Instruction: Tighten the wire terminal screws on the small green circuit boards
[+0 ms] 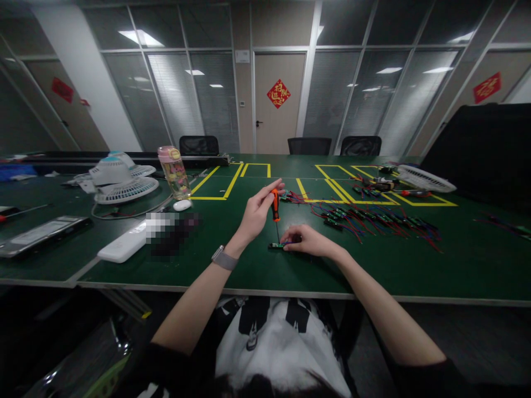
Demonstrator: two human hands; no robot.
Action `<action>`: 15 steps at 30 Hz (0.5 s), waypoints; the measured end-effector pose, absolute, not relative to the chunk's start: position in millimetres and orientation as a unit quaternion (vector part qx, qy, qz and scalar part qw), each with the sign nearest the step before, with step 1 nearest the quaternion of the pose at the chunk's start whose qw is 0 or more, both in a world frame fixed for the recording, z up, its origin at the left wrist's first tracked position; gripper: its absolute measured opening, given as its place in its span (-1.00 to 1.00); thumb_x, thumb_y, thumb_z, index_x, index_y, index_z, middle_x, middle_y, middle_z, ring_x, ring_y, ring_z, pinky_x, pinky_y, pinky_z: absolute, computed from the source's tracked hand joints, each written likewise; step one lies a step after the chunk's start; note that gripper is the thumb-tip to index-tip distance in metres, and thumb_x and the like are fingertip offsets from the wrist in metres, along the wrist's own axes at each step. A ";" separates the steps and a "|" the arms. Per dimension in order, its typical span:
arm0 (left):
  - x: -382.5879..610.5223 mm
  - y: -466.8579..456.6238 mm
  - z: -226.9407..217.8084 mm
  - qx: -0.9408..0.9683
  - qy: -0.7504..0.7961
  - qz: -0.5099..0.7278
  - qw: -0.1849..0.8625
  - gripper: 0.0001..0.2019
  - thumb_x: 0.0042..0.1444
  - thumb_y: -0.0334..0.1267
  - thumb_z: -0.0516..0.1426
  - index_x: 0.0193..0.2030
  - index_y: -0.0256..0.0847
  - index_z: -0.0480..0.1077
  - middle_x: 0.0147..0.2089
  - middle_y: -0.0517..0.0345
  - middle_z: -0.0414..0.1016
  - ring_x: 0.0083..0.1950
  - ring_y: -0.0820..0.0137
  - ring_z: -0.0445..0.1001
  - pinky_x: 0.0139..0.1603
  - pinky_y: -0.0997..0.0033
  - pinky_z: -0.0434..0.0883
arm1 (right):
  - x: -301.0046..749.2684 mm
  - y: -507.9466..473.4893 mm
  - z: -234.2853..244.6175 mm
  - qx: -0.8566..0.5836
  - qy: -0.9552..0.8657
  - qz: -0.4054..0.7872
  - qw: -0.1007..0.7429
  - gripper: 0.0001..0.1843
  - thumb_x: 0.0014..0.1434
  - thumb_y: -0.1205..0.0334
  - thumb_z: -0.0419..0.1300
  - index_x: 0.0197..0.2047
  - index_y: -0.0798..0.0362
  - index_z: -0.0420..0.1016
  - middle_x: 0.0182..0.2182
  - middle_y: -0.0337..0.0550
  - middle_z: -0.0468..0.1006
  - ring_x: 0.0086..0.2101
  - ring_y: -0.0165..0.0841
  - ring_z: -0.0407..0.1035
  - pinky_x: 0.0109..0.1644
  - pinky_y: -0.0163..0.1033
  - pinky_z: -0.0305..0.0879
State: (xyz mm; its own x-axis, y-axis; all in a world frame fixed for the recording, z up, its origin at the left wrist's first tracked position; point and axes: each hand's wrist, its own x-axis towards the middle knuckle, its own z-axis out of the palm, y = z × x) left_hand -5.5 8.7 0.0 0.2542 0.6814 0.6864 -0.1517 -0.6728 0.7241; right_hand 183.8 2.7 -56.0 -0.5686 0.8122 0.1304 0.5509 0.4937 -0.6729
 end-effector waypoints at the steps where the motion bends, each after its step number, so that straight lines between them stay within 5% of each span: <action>1: -5.4 10.1 -0.4 0.694 0.173 0.575 0.398 -0.65 0.28 -0.22 0.04 0.18 -0.10 0.37 0.17 0.00 0.44 0.10 0.29 0.48 0.17 0.19 0.37 | 183.9 2.9 -56.4 -0.406 -0.836 0.293 0.223 -0.78 0.05 0.21 0.31 -0.23 0.14 0.59 -0.43 -0.18 0.51 -0.42 -0.41 0.34 -0.31 -0.32 0.28; 4: -5.5 11.5 -0.6 0.668 0.173 0.580 0.433 -0.63 0.18 -0.18 0.16 0.12 -0.17 0.42 0.05 -0.02 0.53 -0.04 0.30 0.55 0.03 0.23 0.46 | 184.2 3.4 -57.2 -0.405 -0.837 0.290 0.226 -0.78 0.05 0.21 0.31 -0.24 0.14 0.60 -0.43 -0.18 0.51 -0.42 -0.40 0.34 -0.32 -0.32 0.27; 9: -7.0 11.7 0.5 0.661 0.270 0.631 0.304 -0.75 0.03 -0.17 0.28 -0.15 -0.18 0.55 -0.14 0.09 0.56 -0.20 0.42 0.52 -0.18 0.44 0.45 | 183.8 2.8 -55.9 -0.405 -0.838 0.291 0.224 -0.78 0.05 0.20 0.31 -0.24 0.14 0.60 -0.44 -0.18 0.50 -0.42 -0.40 0.34 -0.33 -0.32 0.25; 15: -6.8 19.3 -3.7 0.649 0.197 0.601 0.423 -0.69 0.26 -0.20 0.05 0.11 -0.11 0.44 0.12 0.03 0.49 0.13 0.31 0.46 0.16 0.24 0.38 | 183.2 2.4 -55.6 -0.410 -0.836 0.291 0.222 -0.78 0.05 0.21 0.31 -0.24 0.14 0.60 -0.45 -0.20 0.48 -0.44 -0.41 0.32 -0.35 -0.34 0.22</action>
State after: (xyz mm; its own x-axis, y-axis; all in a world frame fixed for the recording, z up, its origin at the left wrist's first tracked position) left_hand -6.8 19.3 -3.7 0.2000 0.7641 0.6133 -0.2536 -0.5643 0.7857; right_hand 183.2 2.4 -55.6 -0.5655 0.8141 0.1322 0.5559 0.4946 -0.6680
